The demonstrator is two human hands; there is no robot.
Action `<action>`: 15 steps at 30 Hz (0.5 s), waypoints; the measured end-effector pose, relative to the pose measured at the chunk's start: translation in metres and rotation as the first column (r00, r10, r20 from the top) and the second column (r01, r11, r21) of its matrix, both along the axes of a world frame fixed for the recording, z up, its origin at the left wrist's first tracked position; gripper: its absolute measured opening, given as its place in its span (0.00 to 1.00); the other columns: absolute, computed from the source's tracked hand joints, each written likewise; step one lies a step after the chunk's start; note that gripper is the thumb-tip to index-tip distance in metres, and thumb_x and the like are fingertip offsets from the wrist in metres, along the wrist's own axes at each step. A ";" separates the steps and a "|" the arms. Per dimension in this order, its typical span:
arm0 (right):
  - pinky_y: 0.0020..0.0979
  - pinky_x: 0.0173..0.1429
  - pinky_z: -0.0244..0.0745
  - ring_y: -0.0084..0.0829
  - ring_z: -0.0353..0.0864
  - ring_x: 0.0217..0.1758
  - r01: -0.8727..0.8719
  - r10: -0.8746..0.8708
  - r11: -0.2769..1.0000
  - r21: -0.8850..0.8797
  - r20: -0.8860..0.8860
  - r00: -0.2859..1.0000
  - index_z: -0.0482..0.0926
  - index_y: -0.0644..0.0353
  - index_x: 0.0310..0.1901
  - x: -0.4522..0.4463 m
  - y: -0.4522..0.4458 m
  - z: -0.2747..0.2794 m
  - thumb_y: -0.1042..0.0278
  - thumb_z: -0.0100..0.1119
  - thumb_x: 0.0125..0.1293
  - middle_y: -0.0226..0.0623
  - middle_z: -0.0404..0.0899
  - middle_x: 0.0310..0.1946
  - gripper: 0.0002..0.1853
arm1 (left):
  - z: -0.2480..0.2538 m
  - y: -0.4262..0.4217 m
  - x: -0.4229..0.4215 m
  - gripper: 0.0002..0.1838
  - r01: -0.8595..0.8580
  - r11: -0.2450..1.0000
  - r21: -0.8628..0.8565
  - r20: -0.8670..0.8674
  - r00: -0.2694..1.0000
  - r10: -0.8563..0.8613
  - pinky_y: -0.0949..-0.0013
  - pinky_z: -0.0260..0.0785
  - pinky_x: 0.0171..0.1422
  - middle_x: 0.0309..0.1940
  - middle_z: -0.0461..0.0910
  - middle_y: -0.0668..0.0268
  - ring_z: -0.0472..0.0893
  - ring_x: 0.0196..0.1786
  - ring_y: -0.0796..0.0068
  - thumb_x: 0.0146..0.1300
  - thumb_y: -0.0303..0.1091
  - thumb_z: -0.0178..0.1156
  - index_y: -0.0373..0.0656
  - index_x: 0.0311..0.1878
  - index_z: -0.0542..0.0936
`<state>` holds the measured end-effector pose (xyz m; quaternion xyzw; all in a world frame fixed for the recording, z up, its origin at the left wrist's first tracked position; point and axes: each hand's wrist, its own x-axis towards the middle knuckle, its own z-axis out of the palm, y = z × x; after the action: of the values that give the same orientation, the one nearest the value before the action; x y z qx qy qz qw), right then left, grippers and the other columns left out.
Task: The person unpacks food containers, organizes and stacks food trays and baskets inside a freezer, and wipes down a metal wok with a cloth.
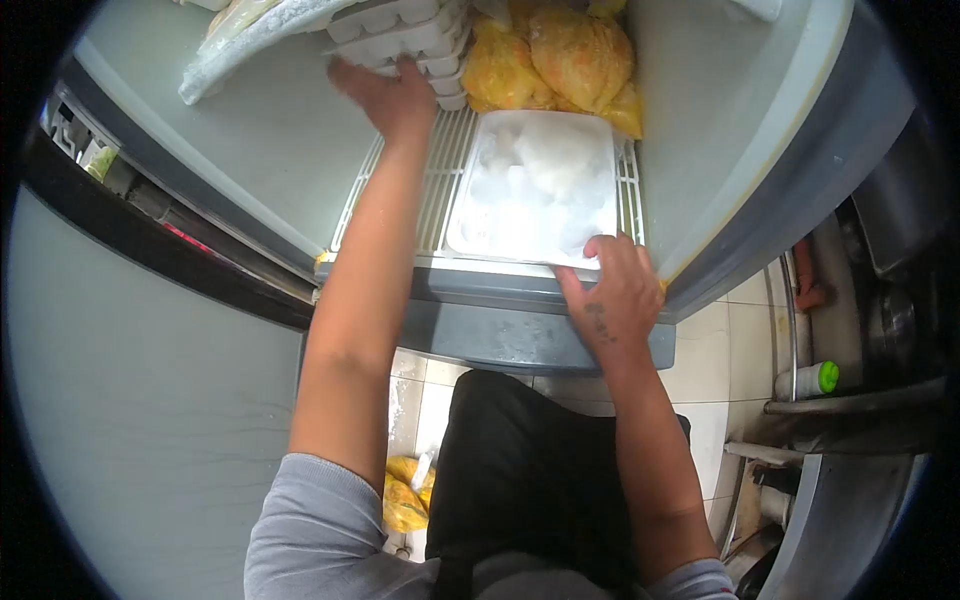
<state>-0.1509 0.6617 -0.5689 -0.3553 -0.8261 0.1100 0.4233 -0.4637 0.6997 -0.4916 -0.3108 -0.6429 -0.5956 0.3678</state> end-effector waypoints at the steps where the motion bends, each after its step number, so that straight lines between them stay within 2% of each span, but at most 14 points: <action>1: 0.38 0.37 0.69 0.39 0.75 0.37 0.010 -0.009 1.000 0.020 -0.007 1.000 0.74 0.52 0.32 0.000 0.000 -0.001 0.64 0.73 0.42 0.32 0.74 0.30 0.17 | 0.002 0.007 -0.001 0.44 -0.012 0.997 -0.080 -0.027 1.000 0.010 0.47 0.45 0.74 0.71 0.48 0.41 0.48 0.73 0.40 0.58 0.39 0.59 0.25 0.70 0.48; 3: 0.38 0.36 0.70 0.37 0.74 0.35 0.021 -0.021 0.998 0.058 -0.012 1.000 0.74 0.52 0.33 -0.002 0.000 -0.003 0.64 0.73 0.41 0.32 0.73 0.31 0.18 | 0.008 0.029 -0.016 0.47 -0.048 0.970 -0.240 -0.073 0.997 0.031 0.48 0.38 0.77 0.73 0.43 0.40 0.43 0.75 0.41 0.58 0.42 0.61 0.28 0.71 0.46; 6: 0.38 0.35 0.70 0.38 0.74 0.35 0.006 -0.005 0.997 0.074 -0.017 1.000 0.74 0.51 0.33 -0.002 0.002 -0.005 0.65 0.73 0.41 0.32 0.73 0.31 0.18 | 0.008 0.050 -0.076 0.53 0.102 0.897 -0.429 -0.069 0.987 -0.145 0.53 0.16 0.77 0.71 0.21 0.34 0.21 0.74 0.39 0.66 0.58 0.47 0.20 0.69 0.31; 10: 0.37 0.35 0.69 0.38 0.74 0.35 0.004 -0.003 0.998 0.065 -0.019 1.000 0.74 0.51 0.32 -0.002 0.000 -0.004 0.64 0.73 0.41 0.31 0.73 0.30 0.18 | 0.013 0.056 -0.100 0.53 0.003 0.838 -0.545 -0.062 0.997 -0.044 0.50 0.26 0.78 0.71 0.30 0.33 0.29 0.75 0.36 0.64 0.56 0.52 0.23 0.70 0.35; 12: 0.37 0.34 0.69 0.38 0.74 0.34 -0.002 0.003 0.999 0.054 -0.015 1.000 0.74 0.52 0.32 -0.001 0.001 -0.004 0.64 0.73 0.41 0.31 0.73 0.30 0.18 | 0.027 0.018 -0.040 0.52 -0.060 0.781 -0.622 -0.020 0.998 0.061 0.48 0.32 0.78 0.72 0.34 0.33 0.34 0.75 0.36 0.62 0.55 0.55 0.27 0.72 0.38; 14: 0.37 0.34 0.69 0.37 0.75 0.33 0.025 -0.025 0.999 0.048 0.000 1.000 0.74 0.51 0.31 -0.001 0.001 -0.005 0.66 0.73 0.41 0.29 0.74 0.28 0.17 | 0.015 -0.023 0.010 0.45 0.018 0.817 -0.576 -0.002 1.000 -0.024 0.47 0.34 0.77 0.73 0.43 0.38 0.41 0.76 0.39 0.58 0.42 0.62 0.31 0.72 0.50; 15: 0.37 0.34 0.68 0.37 0.76 0.33 0.036 -0.037 0.998 0.048 0.007 0.999 0.75 0.51 0.31 -0.001 0.001 -0.005 0.66 0.73 0.41 0.28 0.75 0.27 0.16 | -0.001 -0.053 0.029 0.42 0.057 0.809 -0.585 -0.013 0.997 -0.080 0.45 0.34 0.76 0.72 0.44 0.38 0.41 0.75 0.38 0.58 0.42 0.61 0.33 0.70 0.55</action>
<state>-0.1514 0.6624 -0.5735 -0.3605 -0.8236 0.0810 0.4302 -0.4347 0.6462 -0.4929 -0.4425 -0.7761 -0.3767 0.2448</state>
